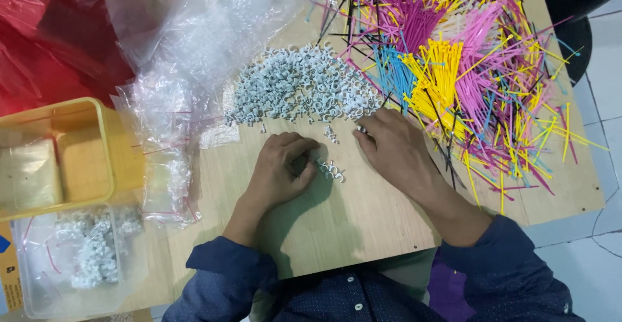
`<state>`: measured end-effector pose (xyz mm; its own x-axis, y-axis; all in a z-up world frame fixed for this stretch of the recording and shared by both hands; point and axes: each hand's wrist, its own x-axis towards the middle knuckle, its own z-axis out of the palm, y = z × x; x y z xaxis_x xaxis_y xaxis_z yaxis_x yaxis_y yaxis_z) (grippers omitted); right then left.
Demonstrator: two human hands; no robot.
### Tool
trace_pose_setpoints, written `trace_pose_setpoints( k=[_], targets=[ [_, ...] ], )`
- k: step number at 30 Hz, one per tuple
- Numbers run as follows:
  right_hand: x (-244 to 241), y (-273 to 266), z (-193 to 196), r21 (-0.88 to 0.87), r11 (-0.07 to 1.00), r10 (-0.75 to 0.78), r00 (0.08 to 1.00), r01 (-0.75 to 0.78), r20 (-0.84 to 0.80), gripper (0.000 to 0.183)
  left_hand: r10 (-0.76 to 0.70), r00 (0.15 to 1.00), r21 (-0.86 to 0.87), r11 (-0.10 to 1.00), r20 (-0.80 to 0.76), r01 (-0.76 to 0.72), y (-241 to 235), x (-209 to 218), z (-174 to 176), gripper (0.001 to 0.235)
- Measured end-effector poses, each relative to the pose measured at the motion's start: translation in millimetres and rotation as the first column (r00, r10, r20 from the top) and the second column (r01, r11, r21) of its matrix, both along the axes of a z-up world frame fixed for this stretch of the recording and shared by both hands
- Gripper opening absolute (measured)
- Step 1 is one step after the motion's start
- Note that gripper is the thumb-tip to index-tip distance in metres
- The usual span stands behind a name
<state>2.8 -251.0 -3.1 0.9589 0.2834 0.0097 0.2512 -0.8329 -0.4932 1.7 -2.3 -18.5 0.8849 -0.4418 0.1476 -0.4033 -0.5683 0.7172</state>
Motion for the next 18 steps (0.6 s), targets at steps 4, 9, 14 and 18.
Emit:
trace_pose_setpoints(
  k=[4, 9, 14, 18],
  targets=[
    [2.1, 1.3, -3.0, 0.035, 0.999, 0.003, 1.000, -0.003, 0.014, 0.021, 0.002, 1.000, -0.010, 1.000, -0.001, -0.002, 0.2, -1.3, 2.8, 0.034],
    [6.2, -2.2, -7.4, 0.298, 0.955, -0.021, 0.996, -0.006, 0.087, 0.015, 0.011, 1.000, 0.005, 1.000, -0.007, -0.011, -0.4, -1.5, 4.1, 0.031],
    [0.3, 1.2, -6.4, 0.553, 0.830, -0.065, 0.997, 0.074, -0.035, 0.012, 0.022, 1.000, -0.006, 1.000, 0.004, -0.022, -1.1, -2.7, 1.2, 0.031],
    [-6.0, 12.7, 12.7, 0.602, 0.795, 0.036, 0.985, 0.074, -0.168, 0.013, 0.032, 0.999, -0.002, 0.999, 0.003, -0.032, -2.0, -4.0, 4.7, 0.030]
  ],
)
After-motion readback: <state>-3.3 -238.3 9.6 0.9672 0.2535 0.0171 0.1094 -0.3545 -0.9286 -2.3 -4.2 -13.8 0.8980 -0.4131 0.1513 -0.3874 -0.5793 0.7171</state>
